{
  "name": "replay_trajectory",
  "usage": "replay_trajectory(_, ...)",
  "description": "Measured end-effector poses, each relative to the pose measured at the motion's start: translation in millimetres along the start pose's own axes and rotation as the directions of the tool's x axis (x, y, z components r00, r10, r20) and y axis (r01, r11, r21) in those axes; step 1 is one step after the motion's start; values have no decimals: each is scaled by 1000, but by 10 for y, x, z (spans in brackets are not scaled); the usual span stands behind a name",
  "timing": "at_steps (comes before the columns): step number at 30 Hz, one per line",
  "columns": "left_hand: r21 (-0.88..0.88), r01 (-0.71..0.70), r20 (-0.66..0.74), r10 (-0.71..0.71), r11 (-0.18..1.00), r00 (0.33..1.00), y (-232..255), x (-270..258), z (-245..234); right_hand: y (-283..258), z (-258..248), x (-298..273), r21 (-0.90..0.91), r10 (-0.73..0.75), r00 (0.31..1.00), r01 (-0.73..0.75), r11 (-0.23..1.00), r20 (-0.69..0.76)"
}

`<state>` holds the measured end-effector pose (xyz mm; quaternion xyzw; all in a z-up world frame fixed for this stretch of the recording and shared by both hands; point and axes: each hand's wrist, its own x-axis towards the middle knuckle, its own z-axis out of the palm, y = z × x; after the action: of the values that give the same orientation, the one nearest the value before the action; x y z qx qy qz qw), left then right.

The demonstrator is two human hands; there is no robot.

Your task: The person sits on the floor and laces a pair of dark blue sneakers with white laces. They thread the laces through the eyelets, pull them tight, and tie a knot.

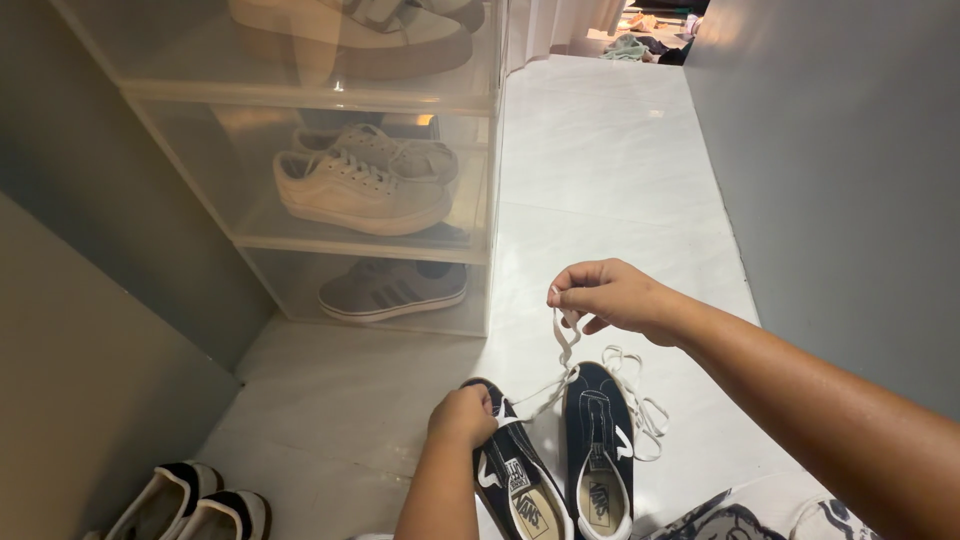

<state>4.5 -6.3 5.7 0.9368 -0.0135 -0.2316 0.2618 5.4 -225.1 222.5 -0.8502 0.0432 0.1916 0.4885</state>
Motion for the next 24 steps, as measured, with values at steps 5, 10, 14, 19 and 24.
replay_trajectory(5, 0, 63, 37, -63, 998, 997, 7, 85, 64, 29, -27, -20, -8, 25, 1000, -25, 1000, 1)
replay_trajectory(10, -42, 124, 82, -120, 991, 989, -33, 209, 181, 25, -56, -29, -11, 17, 1000, -17, 1000, -2)
replay_trajectory(14, -127, 69, 57, -62, 990, 996, -191, 332, 277, 47, -70, -15, -3, 11, 1000, -11, 1000, -4)
replay_trajectory(19, -222, -6, 9, 9, 975, 1000, -383, 449, 333, 15, -172, -18, 70, -62, 997, 64, 995, -34)
replay_trajectory(24, -164, -26, 0, 26, 986, 1000, -362, 356, 305, -97, -460, -34, 250, -109, 985, 141, 958, -136)
